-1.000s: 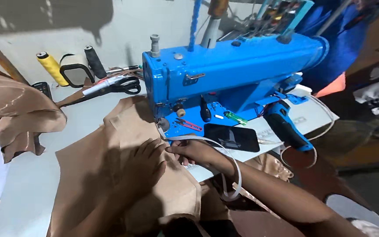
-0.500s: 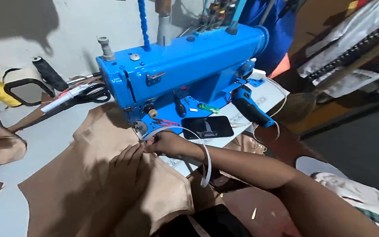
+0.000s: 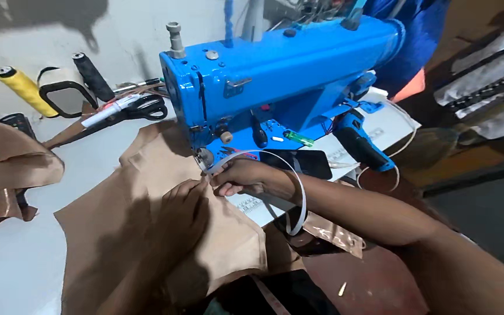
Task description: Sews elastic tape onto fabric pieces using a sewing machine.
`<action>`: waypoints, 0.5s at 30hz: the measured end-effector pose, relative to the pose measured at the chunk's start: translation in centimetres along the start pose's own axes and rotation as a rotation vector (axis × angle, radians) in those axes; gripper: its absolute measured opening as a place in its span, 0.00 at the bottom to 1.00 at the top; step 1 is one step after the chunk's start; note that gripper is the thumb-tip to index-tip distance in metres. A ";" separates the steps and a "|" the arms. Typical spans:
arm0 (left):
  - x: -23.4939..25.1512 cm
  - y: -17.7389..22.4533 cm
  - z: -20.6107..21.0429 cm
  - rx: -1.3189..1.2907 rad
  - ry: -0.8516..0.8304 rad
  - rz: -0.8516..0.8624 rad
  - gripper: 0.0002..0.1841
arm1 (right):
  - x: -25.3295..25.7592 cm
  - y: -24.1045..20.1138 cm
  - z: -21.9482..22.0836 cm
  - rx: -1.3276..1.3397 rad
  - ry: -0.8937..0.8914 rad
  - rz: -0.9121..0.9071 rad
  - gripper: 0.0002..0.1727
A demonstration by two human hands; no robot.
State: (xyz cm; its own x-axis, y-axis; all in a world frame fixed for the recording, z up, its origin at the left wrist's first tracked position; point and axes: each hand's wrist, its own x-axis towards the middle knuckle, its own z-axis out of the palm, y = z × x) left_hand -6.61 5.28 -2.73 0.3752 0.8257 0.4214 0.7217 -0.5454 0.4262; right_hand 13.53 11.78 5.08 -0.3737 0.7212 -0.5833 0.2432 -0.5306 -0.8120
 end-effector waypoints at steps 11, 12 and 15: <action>1.2 0.4 -0.7 -0.039 -0.020 -0.087 0.26 | 0.8 0.5 0.3 0.093 -0.015 0.056 0.07; 1.4 0.3 -0.8 -0.041 -0.042 -0.079 0.27 | 0.8 0.4 0.3 0.100 -0.030 0.063 0.06; 2.0 -0.4 -1.2 -0.033 -0.103 -0.043 0.27 | 0.9 0.1 0.5 0.114 -0.076 0.109 0.05</action>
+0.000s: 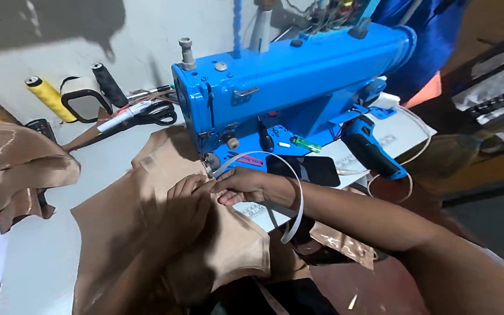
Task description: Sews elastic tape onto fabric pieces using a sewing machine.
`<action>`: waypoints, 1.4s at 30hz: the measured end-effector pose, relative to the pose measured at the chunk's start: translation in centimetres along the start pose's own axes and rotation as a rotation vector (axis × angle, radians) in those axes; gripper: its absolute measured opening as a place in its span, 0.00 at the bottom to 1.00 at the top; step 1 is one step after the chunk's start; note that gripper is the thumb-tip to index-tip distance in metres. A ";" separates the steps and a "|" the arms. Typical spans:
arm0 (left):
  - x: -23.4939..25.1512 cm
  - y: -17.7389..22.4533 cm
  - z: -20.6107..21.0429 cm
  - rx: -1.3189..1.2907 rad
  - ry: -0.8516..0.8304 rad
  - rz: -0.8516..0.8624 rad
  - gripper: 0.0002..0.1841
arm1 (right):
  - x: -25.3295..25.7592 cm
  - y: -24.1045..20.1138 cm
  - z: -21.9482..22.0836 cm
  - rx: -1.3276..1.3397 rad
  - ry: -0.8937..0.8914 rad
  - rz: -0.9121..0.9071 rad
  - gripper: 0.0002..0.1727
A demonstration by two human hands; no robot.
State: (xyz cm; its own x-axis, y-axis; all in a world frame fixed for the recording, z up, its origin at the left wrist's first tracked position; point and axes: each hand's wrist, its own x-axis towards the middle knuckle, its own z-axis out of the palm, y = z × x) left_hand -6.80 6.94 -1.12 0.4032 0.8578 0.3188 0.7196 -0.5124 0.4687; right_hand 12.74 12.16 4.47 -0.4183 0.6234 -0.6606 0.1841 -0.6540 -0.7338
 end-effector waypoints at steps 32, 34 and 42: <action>-1.2 -0.6 1.3 0.272 0.061 0.263 0.21 | 1.9 7.2 -3.6 -0.855 0.316 -1.340 0.17; -1.2 -0.6 1.4 0.279 0.068 0.270 0.21 | 2.3 7.4 -3.8 -0.949 0.309 -1.365 0.17; -1.1 -0.5 1.3 0.279 0.067 0.261 0.20 | 2.6 7.3 -3.9 -0.997 0.274 -1.342 0.17</action>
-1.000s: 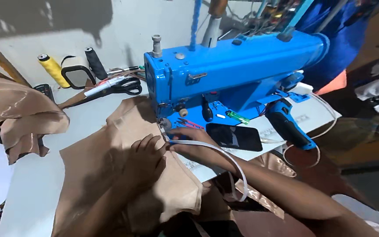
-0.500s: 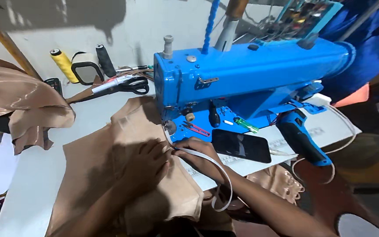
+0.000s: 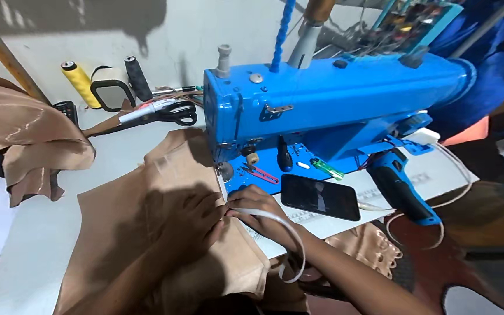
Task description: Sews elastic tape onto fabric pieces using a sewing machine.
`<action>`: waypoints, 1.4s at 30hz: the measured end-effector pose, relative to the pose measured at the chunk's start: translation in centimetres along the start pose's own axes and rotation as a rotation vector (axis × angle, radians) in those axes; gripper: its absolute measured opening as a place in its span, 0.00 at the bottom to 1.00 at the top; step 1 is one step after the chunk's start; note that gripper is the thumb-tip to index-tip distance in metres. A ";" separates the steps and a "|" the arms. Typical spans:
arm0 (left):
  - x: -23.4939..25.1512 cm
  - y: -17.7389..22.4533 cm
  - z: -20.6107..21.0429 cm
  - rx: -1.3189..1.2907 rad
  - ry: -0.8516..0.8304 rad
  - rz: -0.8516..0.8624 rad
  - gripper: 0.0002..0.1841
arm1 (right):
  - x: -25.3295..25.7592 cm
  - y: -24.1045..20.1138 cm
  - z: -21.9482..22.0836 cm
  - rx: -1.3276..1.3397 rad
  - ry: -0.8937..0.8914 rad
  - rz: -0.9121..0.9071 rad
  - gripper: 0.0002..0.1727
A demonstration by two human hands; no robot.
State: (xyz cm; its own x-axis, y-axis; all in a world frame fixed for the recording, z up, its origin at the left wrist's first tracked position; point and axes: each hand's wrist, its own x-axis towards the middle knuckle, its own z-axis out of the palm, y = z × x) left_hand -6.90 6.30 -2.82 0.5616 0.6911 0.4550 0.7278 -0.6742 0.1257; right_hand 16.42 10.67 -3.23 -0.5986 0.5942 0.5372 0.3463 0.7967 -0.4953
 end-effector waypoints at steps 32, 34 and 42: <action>1.1 -1.5 -0.9 -0.032 -0.142 -0.055 0.25 | 0.2 -1.4 0.3 -0.421 -0.030 -0.056 0.13; 1.2 -1.8 -1.0 -0.021 -0.139 -0.050 0.25 | 0.4 -1.3 0.3 -0.416 -0.033 -0.052 0.13; 1.5 -2.9 -0.8 -0.038 -0.120 -0.034 0.25 | 1.3 -0.8 0.2 -0.433 -0.054 -0.055 0.13</action>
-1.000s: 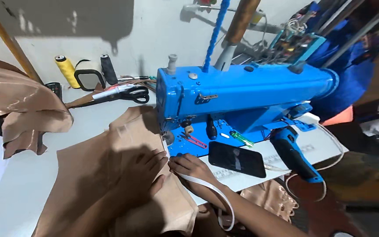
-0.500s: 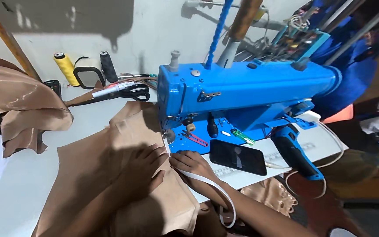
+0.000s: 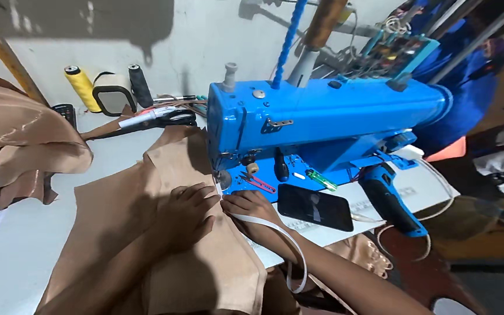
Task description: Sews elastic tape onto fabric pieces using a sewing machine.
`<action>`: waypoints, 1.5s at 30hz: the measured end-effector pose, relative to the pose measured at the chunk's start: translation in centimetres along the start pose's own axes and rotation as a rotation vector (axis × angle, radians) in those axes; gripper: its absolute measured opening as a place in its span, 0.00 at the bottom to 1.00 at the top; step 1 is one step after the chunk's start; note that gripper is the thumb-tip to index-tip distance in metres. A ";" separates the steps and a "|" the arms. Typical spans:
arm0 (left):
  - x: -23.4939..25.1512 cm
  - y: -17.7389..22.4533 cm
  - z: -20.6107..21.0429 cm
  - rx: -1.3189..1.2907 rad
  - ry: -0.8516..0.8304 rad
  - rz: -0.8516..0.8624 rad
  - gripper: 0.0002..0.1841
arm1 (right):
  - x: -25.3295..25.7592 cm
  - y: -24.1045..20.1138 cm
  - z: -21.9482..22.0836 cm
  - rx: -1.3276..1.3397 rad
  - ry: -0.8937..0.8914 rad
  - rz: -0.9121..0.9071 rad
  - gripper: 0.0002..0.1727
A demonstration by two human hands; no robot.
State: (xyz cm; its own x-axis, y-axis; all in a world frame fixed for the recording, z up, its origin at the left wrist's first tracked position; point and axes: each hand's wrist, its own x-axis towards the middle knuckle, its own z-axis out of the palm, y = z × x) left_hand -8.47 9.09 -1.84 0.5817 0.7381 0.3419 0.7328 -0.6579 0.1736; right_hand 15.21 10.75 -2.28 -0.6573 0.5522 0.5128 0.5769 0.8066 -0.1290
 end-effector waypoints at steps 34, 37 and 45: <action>-1.6 6.6 1.3 -0.139 0.090 -0.338 0.24 | 1.9 -1.4 -3.4 0.957 -0.278 0.895 0.14; -1.6 6.7 1.1 -0.156 0.063 -0.355 0.25 | 2.2 -1.0 -2.8 1.048 -0.288 0.949 0.11; -1.6 6.6 1.6 -0.131 0.171 -0.313 0.25 | 3.8 -1.2 -2.1 0.944 -0.287 0.916 0.12</action>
State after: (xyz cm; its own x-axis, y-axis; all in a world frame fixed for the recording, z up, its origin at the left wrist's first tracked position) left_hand -4.03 3.78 -2.71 0.2611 0.8780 0.4012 0.8078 -0.4262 0.4071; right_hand 13.05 11.40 1.62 -0.3631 0.8971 -0.2516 0.3842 -0.1018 -0.9176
